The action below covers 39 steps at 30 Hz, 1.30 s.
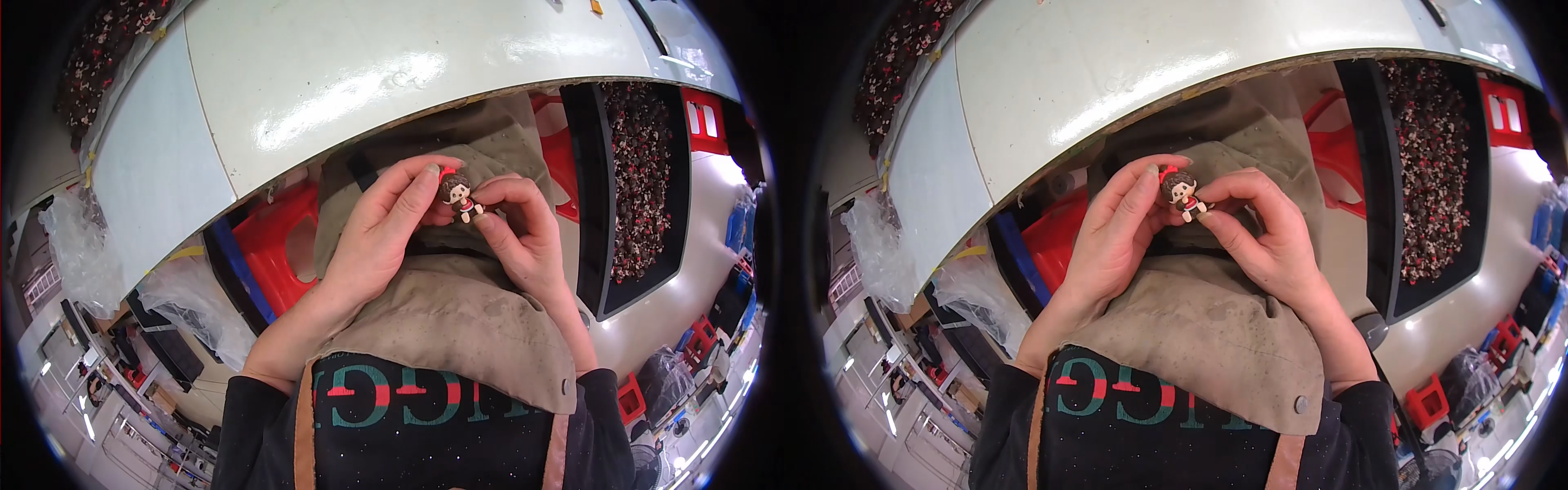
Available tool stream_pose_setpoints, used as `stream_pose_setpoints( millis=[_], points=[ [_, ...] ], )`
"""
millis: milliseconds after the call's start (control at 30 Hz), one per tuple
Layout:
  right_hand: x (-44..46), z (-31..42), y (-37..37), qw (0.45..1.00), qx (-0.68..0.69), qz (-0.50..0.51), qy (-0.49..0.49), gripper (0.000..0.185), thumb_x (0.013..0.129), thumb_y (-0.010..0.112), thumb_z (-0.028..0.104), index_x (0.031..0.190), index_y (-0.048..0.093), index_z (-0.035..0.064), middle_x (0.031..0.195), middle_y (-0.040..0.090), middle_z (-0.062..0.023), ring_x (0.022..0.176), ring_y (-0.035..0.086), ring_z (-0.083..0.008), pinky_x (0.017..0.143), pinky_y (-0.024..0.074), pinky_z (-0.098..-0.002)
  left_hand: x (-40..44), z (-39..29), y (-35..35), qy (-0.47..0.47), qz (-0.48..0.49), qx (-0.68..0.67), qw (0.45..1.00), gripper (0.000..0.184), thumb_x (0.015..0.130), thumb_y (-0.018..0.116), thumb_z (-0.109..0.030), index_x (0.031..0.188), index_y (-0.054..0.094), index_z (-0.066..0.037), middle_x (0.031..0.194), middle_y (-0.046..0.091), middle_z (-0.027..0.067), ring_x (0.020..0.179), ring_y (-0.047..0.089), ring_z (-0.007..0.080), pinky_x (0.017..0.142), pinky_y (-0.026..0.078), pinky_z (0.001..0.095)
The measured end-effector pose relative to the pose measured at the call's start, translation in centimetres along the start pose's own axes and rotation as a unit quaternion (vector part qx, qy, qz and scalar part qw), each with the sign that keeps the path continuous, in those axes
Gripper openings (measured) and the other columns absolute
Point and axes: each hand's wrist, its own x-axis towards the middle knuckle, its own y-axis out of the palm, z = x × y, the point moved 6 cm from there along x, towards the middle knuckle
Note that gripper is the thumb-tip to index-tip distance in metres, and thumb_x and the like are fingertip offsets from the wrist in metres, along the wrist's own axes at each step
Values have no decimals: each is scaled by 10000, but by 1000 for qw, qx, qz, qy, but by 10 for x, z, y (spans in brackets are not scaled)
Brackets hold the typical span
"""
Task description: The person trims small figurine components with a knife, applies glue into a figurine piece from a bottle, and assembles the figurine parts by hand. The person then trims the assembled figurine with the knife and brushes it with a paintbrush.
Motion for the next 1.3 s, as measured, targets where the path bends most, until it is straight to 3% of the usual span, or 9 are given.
stream_pose_setpoints(
  millis=[500,667,967,1300],
  points=[
    [-1,0,1,998,37,7,51,181,915,592,48,1082,542,1,1018,597,-61,951,578,-125,869,459,-270,0,6,1,-41,15,-106,993,330,1007,455,-251,1251,519,-39,990,595,3,838,545,67,778,466,242],
    [-3,3,2,996,38,-10,75,187,920,582,42,1100,545,5,1025,596,-61,961,577,-124,870,459,-272,0,3,3,-48,11,-108,993,325,1005,454,-261,1235,524,-41,978,586,1,815,531,70,752,458,238],
    [0,0,3,999,29,28,30,236,930,519,-17,1165,538,5,1079,584,-77,997,571,-140,882,455,-279,1,3,3,-61,3,-102,993,325,1002,463,-284,1203,529,-38,953,574,0,810,526,72,745,454,237],
    [2,5,5,993,67,24,90,215,962,499,27,1174,521,-7,1098,582,-71,992,578,-115,860,488,-257,3,3,1,-72,3,-98,993,304,1000,469,-300,1141,541,-40,943,583,3,787,525,70,720,448,228]
  ],
)
